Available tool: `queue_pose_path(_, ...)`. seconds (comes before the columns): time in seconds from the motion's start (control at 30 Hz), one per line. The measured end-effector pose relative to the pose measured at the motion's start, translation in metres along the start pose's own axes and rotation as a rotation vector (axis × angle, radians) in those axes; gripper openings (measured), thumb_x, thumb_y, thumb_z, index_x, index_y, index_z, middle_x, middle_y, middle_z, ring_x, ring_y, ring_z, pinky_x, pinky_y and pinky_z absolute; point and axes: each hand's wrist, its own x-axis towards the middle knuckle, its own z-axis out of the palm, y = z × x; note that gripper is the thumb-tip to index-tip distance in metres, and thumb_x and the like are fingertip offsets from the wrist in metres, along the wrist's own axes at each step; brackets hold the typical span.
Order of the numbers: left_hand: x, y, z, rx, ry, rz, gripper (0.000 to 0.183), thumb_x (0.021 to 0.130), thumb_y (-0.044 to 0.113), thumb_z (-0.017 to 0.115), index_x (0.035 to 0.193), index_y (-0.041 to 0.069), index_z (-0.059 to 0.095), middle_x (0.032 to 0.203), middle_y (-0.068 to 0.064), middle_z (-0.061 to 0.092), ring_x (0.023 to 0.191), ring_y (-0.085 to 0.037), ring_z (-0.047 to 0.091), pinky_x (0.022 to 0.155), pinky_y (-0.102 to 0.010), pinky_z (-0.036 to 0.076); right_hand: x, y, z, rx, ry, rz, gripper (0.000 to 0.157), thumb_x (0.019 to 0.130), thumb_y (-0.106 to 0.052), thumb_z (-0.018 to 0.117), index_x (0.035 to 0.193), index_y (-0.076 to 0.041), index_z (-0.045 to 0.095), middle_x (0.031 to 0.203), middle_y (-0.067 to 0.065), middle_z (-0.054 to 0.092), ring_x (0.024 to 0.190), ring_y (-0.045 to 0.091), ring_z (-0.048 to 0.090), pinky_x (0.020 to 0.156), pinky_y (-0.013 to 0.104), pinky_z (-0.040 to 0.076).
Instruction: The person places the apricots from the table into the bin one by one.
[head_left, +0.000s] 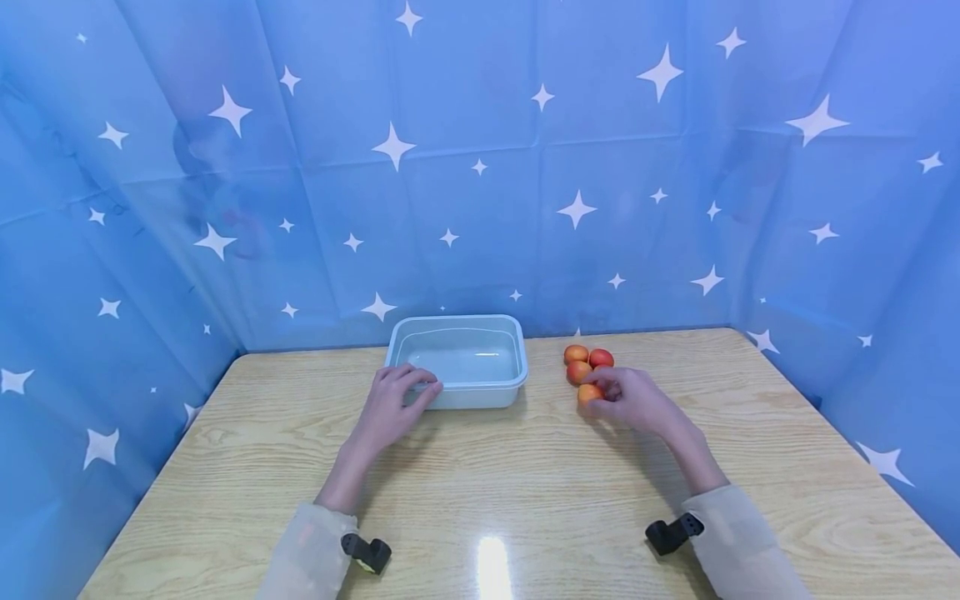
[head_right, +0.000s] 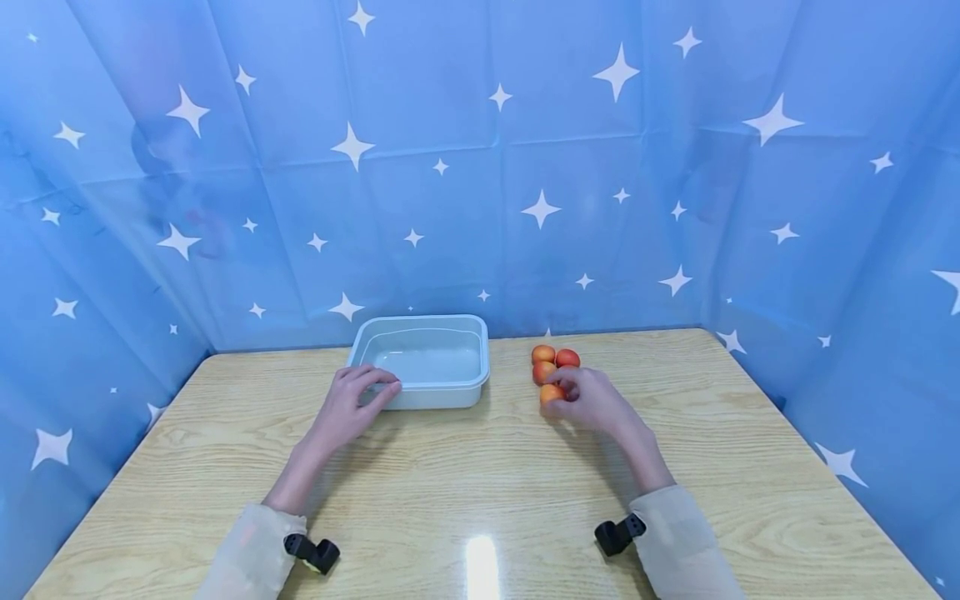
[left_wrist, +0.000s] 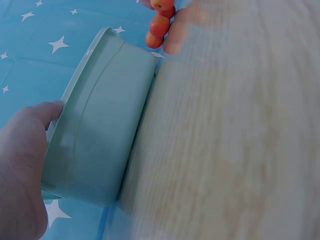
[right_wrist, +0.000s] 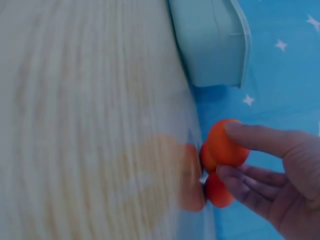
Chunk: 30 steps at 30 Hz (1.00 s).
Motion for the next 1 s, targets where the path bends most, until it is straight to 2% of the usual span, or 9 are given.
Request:
queue_pose_path(0.2, 0.000, 0.000, 0.000, 0.000, -0.003, -0.004, 0.019, 0.098, 0.029, 0.067, 0.101, 0.012, 0.075, 0.100, 0.000, 0.070, 0.098, -0.021, 0.065, 0.102, -0.048, 0.036, 0.003, -0.004, -0.003, -0.002, 0.038, -0.002, 0.038, 0.086, -0.015, 0.082, 0.120, -0.004, 0.070, 0.084, 0.003, 0.062, 0.072, 0.019, 0.054, 0.061, 0.031, 0.045)
queue_pose_path(0.37, 0.000, 0.000, 0.000, 0.000, -0.001, 0.000, 0.019, 0.098, 0.029, 0.067, 0.101, 0.012, 0.075, 0.100, 0.000, 0.070, 0.098, -0.021, 0.065, 0.101, -0.048, 0.036, 0.004, -0.009, -0.006, -0.030, 0.078, -0.038, 0.036, 0.087, -0.012, 0.080, 0.121, -0.003, 0.069, 0.097, 0.007, 0.068, 0.077, 0.018, 0.060, 0.070, 0.034, 0.052)
queue_pose_path(0.47, 0.001, 0.000, 0.000, 0.001, -0.003, -0.002, 0.019, 0.098, 0.029, 0.067, 0.101, 0.012, 0.075, 0.100, 0.000, 0.070, 0.098, -0.021, 0.065, 0.101, -0.048, 0.036, 0.006, -0.012, -0.006, -0.032, 0.107, -0.057, 0.034, 0.087, -0.012, 0.080, 0.118, -0.003, 0.070, 0.099, 0.009, 0.069, 0.079, 0.020, 0.063, 0.072, 0.037, 0.054)
queue_pose_path(0.77, 0.001, 0.001, -0.001, -0.002, 0.001, 0.002, 0.017, 0.098, 0.028, 0.067, 0.101, 0.013, 0.075, 0.100, 0.000, 0.070, 0.098, -0.022, 0.064, 0.100, -0.048, 0.036, 0.011, -0.020, -0.005, -0.020, 0.164, -0.074, 0.035, 0.088, -0.015, 0.080, 0.119, -0.002, 0.071, 0.101, 0.011, 0.070, 0.081, 0.020, 0.065, 0.073, 0.035, 0.055)
queue_pose_path(1.0, 0.000, 0.000, -0.001, 0.003, 0.013, 0.023, 0.016, 0.097, 0.027, 0.069, 0.100, 0.012, 0.075, 0.099, 0.000, 0.070, 0.096, -0.021, 0.065, 0.098, -0.048, 0.037, 0.017, -0.027, -0.004, 0.038, 0.181, -0.079, 0.038, 0.089, -0.018, 0.080, 0.123, -0.003, 0.070, 0.109, 0.013, 0.071, 0.087, 0.023, 0.069, 0.076, 0.037, 0.056)
